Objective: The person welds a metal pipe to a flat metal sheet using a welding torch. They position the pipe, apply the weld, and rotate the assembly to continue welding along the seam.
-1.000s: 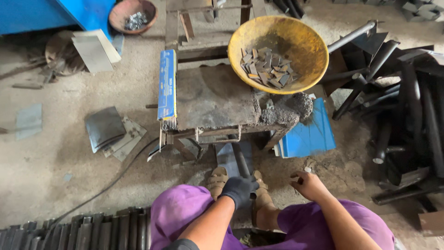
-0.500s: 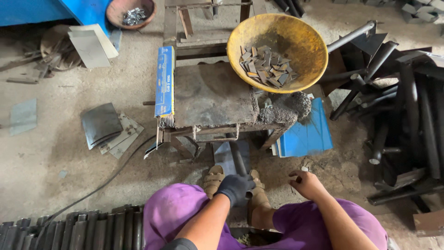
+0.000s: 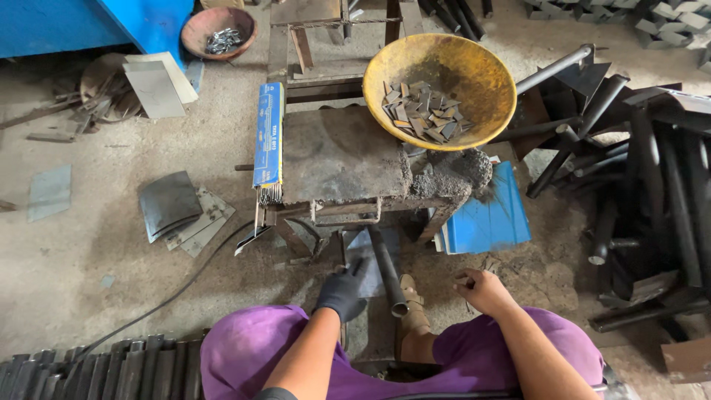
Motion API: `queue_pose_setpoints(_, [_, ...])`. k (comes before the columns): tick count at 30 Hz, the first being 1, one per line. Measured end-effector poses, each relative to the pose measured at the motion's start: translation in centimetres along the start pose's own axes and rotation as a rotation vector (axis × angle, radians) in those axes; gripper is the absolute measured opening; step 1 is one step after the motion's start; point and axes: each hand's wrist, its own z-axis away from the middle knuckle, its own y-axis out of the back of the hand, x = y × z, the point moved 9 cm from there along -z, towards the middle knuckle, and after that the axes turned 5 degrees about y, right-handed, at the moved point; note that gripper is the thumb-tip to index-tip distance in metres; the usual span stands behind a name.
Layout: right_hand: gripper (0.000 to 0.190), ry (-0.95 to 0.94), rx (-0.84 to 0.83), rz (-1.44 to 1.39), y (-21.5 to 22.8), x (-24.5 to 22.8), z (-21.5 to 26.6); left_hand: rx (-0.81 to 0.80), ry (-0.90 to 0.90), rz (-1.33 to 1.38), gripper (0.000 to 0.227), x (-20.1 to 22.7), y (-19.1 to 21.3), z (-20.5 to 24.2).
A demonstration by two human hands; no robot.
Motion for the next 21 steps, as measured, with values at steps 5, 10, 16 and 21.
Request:
queue_pose_setpoints(5, [0.039, 0.002, 0.001, 0.0, 0.2, 0.7, 0.0, 0.079, 0.08, -0.014, 0.097, -1.8, 0.9, -0.3])
queue_pose_setpoints(10, [0.037, -0.02, 0.0, -0.022, 0.2, 1.4, 0.0, 0.003, -0.424, -0.05, 0.082, 8.0, -1.6, 1.3])
queue_pose_setpoints(16, [0.037, 0.0, 0.006, -0.004, 0.0, 2.4, 0.1, -0.08, -0.377, 0.047, 0.044, 7.0, -0.2, 2.6])
queue_pose_setpoints(21, [0.037, 0.01, 0.017, -0.023, 0.1, 2.4, 0.1, -0.075, -0.38, 0.03, 0.047, 6.3, -0.2, 3.2])
